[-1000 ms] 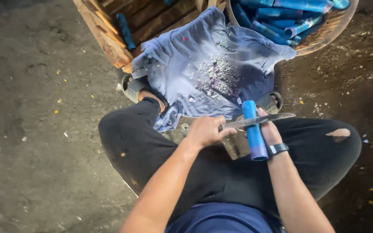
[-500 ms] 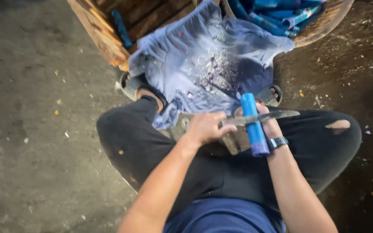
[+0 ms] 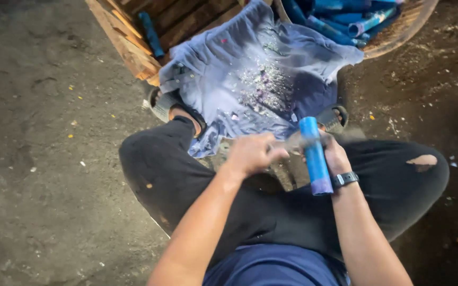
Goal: The person is scraping purple material off blue plastic tubes using a knife and then picking up a new tube from a basket to continue the process.
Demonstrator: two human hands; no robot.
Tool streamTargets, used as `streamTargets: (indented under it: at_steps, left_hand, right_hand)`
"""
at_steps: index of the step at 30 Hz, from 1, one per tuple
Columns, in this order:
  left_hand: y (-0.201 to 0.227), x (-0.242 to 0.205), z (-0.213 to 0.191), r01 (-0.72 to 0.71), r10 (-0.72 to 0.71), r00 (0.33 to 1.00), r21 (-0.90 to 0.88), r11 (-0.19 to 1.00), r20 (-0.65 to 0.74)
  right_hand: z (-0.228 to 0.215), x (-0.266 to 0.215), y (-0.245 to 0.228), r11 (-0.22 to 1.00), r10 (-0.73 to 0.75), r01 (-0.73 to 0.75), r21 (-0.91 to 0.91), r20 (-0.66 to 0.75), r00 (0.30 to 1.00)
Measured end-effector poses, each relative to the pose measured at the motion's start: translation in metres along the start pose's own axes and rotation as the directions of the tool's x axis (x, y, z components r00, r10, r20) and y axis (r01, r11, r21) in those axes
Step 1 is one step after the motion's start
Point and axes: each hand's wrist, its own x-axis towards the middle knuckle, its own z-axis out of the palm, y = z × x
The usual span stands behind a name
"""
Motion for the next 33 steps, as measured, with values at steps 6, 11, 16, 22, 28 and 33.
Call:
streamTargets:
  at_steps: [6, 11, 16, 22, 28, 33]
  left_hand:
    - [-0.02, 0.002, 0.011, 0.153, -0.152, 0.987, 0.002, 0.988, -0.055]
    - [-0.007, 0.006, 0.011, 0.06, -0.061, 0.998, -0.047, 0.997, -0.008]
    - [-0.01, -0.001, 0.005, 0.159, -0.159, 0.987, -0.021, 0.987, -0.017]
    - [-0.015, 0.006, 0.013, 0.183, -0.182, 0.983, -0.05, 0.982, 0.035]
    - [-0.009, 0.006, 0.009, -0.021, 0.02, 0.999, 0.019, 1.0, 0.043]
    - [-0.007, 0.003, -0.006, 0.12, -0.118, 0.993, -0.076, 0.99, 0.029]
  right_hand:
    - [-0.006, 0.03, 0.023, 0.978, -0.016, -0.011, 0.207, 0.13, 0.991]
    - [-0.009, 0.032, 0.025, 0.963, -0.007, -0.016, 0.268, 0.081, 0.997]
    - [-0.007, 0.029, 0.023, 0.956, -0.043, 0.0, 0.294, 0.14, 0.989]
    - [-0.008, 0.037, 0.028, 0.95, -0.025, -0.031, 0.31, 0.175, 0.984]
    - [-0.02, 0.055, 0.043, 0.967, -0.072, 0.008, 0.255, 0.245, 0.967]
    - [-0.01, 0.032, 0.021, 0.959, -0.044, -0.031, 0.282, 0.256, 0.966]
